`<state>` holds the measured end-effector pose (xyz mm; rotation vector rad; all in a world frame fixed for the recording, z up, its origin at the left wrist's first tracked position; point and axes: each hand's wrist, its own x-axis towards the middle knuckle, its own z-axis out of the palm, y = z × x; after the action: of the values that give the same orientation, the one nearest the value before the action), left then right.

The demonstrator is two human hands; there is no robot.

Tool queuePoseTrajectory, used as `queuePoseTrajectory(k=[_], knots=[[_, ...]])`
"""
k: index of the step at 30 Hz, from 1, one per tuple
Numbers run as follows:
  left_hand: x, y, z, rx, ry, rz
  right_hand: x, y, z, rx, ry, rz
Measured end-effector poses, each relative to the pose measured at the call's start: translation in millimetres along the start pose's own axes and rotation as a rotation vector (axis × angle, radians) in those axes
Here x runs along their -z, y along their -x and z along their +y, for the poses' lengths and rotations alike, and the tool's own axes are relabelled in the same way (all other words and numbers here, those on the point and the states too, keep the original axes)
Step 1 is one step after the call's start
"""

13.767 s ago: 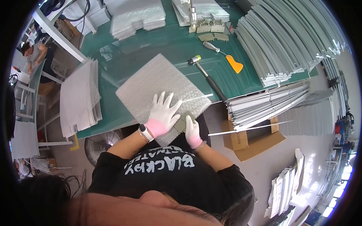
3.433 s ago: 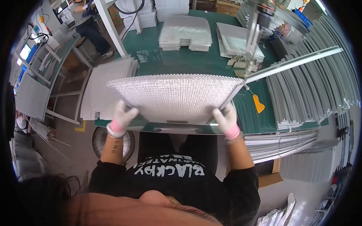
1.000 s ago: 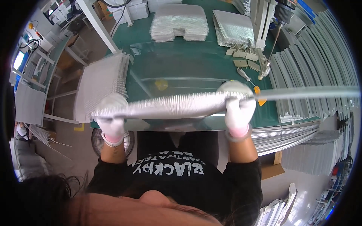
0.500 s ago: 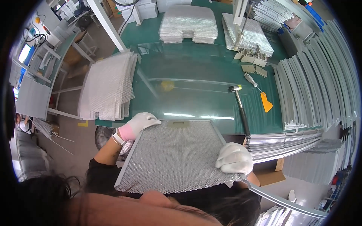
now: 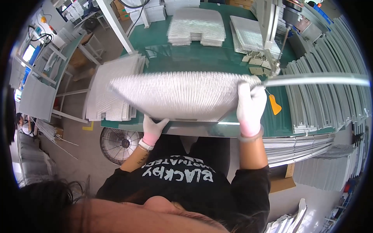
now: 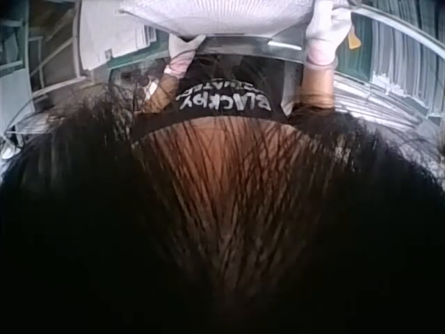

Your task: Assemble a metal frame onto a mesh filter using an electric screwdriver.

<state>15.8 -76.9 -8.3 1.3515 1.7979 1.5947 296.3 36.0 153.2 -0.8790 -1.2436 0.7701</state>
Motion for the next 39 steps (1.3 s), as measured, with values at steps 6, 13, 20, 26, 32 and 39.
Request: queuePoseTrajectory(k=[6, 13, 20, 26, 32, 39], knots=[[-1.1, -7.1, -0.7, 0.108, -0.127, 0.002, -19.6, -14.5, 6.1, 0.070, -0.028, 0.035], [15.1, -5.7, -0.4, 0.065, 0.037, -0.159, -6.9, -7.2, 8.0, 0.078, -0.033, -0.076], [39.5, -18.0, -15.5, 0.241, 0.126, -0.509, -3.7, -7.9, 6.8, 0.045, -0.102, -0.146], [59.2, -43.0, 22.9, 0.234, 0.061, -0.755, -20.5, -11.5, -5.2, 0.071, -0.072, -0.041], [56.0, -58.1, 83.9, -0.166, 0.697, -0.280, -10.9, -13.4, 15.8, 0.069, -0.044, 0.002], [44.4, -53.5, 83.6, -0.379, 0.418, -0.052, 12.2, -8.0, 26.2, 0.056, -0.114, -0.143]])
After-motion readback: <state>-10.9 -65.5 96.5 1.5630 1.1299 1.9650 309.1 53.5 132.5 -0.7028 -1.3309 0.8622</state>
